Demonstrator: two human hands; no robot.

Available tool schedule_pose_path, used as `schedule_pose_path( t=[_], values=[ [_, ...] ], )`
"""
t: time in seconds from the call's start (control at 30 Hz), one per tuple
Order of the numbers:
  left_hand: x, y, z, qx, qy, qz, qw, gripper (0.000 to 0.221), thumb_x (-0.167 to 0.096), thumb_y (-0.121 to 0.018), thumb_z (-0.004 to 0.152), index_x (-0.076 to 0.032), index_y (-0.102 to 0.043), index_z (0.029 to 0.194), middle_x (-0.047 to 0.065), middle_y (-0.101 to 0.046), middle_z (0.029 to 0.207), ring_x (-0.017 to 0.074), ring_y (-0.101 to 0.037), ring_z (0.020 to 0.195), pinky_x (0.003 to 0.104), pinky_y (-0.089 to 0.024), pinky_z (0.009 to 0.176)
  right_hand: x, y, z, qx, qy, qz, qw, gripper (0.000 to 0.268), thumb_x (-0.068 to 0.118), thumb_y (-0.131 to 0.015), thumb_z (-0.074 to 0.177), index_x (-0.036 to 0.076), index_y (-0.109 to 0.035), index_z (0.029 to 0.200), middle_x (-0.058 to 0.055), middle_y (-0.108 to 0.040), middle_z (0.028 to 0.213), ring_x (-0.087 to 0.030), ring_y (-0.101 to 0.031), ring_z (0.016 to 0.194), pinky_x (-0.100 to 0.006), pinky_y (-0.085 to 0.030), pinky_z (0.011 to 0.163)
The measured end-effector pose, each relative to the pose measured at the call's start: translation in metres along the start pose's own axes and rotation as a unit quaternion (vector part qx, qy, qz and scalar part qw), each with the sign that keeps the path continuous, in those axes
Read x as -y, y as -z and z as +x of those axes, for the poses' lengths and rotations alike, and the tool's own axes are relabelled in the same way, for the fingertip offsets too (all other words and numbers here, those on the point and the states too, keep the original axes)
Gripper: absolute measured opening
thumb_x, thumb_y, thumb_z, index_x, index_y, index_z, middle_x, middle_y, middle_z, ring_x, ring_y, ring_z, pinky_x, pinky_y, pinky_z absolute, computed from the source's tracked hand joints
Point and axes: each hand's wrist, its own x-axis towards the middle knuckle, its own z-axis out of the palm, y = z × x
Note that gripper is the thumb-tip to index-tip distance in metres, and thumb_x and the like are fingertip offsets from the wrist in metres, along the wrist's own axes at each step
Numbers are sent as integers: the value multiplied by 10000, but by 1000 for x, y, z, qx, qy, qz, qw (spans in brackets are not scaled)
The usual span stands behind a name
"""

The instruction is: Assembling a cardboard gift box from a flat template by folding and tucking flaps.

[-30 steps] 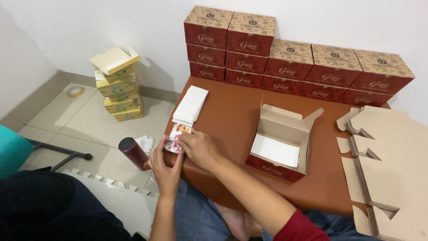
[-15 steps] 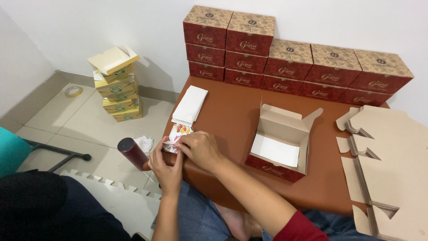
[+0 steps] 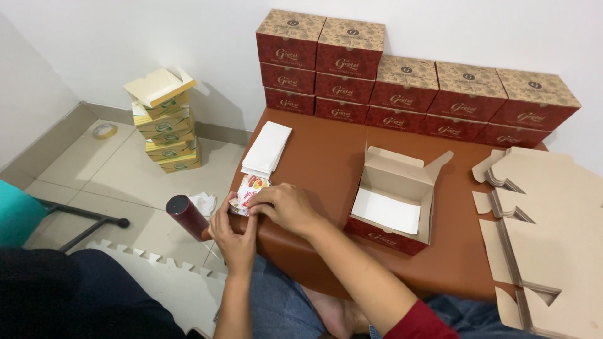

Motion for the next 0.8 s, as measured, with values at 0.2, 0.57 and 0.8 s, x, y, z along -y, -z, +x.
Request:
schedule_pose_path(
  t=[0.2, 0.57, 0.8],
  values=[
    [-3, 1, 1, 0, 0, -4, 1000, 598, -337, -797, 862, -132, -575, 1378, -17, -647, 1345, 228, -571, 1153, 386, -337, 1014, -6, -4, 1, 12, -42, 7, 999, 85, 316, -714, 894, 293, -783, 937, 41, -784, 983, -285, -734, 964, -427, -589, 836],
    [5, -2, 0, -1, 1, 0, 1000, 624, -242, -805, 834, -142, -554, 1397, -11, -652, 1320, 234, -567, 1151, 399, -333, 1012, -7, -15, 0, -60, 75, -52, 994, 176, 208, -708, 853, 165, -741, 1021, -56, -766, 894, -269, -743, 874, -376, -564, 811],
    [-1, 2, 2, -4, -28, 17, 999, 574, -315, -826, 825, -182, -595, 1333, -3, -663, 1229, 244, -589, 1123, 419, -363, 980, 3, -5, 0, -244, 134, -120, 953, 47, 226, -721, 869, 212, -679, 886, 44, -707, 752, -164, -717, 724, -294, -580, 740]
  ],
)
